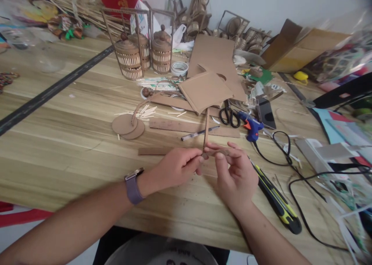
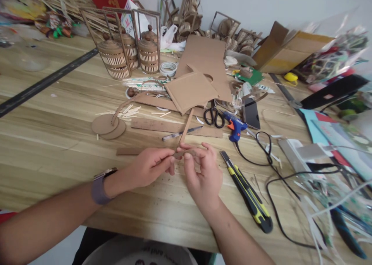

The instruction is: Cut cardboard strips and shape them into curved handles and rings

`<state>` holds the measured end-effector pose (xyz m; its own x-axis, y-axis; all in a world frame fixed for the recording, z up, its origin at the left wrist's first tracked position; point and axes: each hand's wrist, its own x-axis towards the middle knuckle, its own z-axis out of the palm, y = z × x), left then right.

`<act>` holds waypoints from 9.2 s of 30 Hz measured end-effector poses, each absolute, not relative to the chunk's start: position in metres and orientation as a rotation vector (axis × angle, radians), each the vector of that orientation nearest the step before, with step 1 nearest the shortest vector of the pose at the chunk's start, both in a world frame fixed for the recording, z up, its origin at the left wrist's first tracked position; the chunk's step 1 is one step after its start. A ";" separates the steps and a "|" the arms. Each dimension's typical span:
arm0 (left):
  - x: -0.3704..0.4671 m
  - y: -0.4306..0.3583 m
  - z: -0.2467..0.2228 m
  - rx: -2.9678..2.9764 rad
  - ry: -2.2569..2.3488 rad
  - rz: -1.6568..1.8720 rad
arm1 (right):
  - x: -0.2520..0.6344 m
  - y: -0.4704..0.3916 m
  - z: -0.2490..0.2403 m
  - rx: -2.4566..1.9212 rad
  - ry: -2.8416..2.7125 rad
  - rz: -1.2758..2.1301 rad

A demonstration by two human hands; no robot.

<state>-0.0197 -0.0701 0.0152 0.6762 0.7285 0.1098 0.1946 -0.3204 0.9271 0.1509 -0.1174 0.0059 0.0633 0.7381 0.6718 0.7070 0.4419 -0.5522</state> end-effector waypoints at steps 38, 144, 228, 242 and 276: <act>-0.014 -0.070 0.009 1.421 0.600 0.634 | 0.148 -0.118 0.004 -1.199 -1.737 0.008; -0.018 -0.075 0.016 1.713 0.755 0.668 | 0.149 -0.118 0.012 -1.315 -1.827 -0.096; -0.020 -0.064 0.014 1.340 0.894 0.987 | 0.256 -0.156 0.020 -2.649 -1.794 0.017; -0.017 -0.065 0.011 1.395 0.813 0.829 | 0.176 -0.114 0.062 -1.611 -2.363 0.041; -0.020 -0.062 0.022 1.452 0.923 0.726 | 0.162 -0.115 0.033 -1.716 -2.293 0.047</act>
<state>-0.0204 -0.0623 0.0217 0.4891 0.8684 -0.0818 0.1250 0.0231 0.9919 0.1622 -0.1147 0.0329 -0.2581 0.9452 0.2001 0.9363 0.2958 -0.1895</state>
